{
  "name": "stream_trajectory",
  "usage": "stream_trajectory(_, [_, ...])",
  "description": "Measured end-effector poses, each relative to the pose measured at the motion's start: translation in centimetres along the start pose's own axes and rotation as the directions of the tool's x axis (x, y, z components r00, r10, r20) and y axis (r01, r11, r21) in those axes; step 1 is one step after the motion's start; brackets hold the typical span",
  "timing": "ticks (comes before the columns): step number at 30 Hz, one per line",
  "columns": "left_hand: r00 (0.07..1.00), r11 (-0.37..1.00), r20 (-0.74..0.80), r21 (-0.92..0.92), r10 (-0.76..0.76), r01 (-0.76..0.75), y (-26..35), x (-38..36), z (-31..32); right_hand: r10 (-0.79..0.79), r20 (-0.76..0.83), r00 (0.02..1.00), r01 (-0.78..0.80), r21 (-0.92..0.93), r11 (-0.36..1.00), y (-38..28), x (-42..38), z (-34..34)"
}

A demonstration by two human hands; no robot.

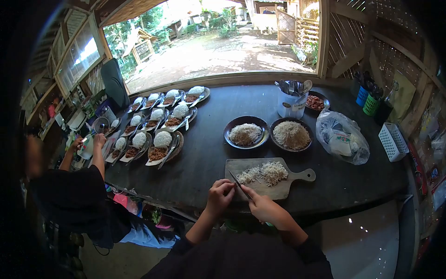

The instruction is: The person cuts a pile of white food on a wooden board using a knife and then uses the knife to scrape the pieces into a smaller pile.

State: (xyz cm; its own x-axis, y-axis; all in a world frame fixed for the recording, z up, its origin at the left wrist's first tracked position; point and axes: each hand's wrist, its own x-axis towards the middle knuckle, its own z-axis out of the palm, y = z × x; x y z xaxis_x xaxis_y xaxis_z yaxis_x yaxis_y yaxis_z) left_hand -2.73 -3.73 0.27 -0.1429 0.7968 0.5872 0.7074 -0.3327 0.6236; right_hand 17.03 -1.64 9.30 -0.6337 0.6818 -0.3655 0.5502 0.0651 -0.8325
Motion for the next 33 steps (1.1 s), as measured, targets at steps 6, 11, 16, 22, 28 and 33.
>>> stream_trajectory(6, [1.0,1.0,-0.004,0.001,-0.019,0.019,-0.2,-0.1,0.1,0.004,0.002,1.0,-0.004,-0.053,0.999,-0.2,-0.2,0.2])
stream_trajectory(11, [1.0,1.0,-0.003,0.005,-0.02,0.02,-0.2,-0.1,0.0,0.019,-0.002,1.0,-0.019,-0.083,0.996,-0.4,0.1,0.4])
stream_trajectory(16, [0.999,0.999,0.006,-0.025,-0.041,0.041,0.1,0.0,-0.1,0.037,0.002,0.999,-0.036,-0.166,0.985,-0.6,0.8,0.5])
stream_trajectory(22, [0.997,0.996,0.001,-0.032,-0.08,0.08,0.1,-0.2,-0.2,-0.02,-0.04,0.999,0.016,-0.087,0.996,0.3,1.5,1.0])
stream_trajectory(28, [0.999,0.999,-0.004,-0.014,-0.032,0.032,0.1,-0.1,-0.2,-0.008,-0.072,0.997,0.008,-0.005,1.0,0.6,0.8,0.9])
stream_trajectory(33, [1.0,1.0,0.005,-0.005,-0.022,0.022,-0.3,-0.2,-0.1,-0.018,-0.007,1.0,0.017,-0.059,0.998,0.1,-0.1,0.7])
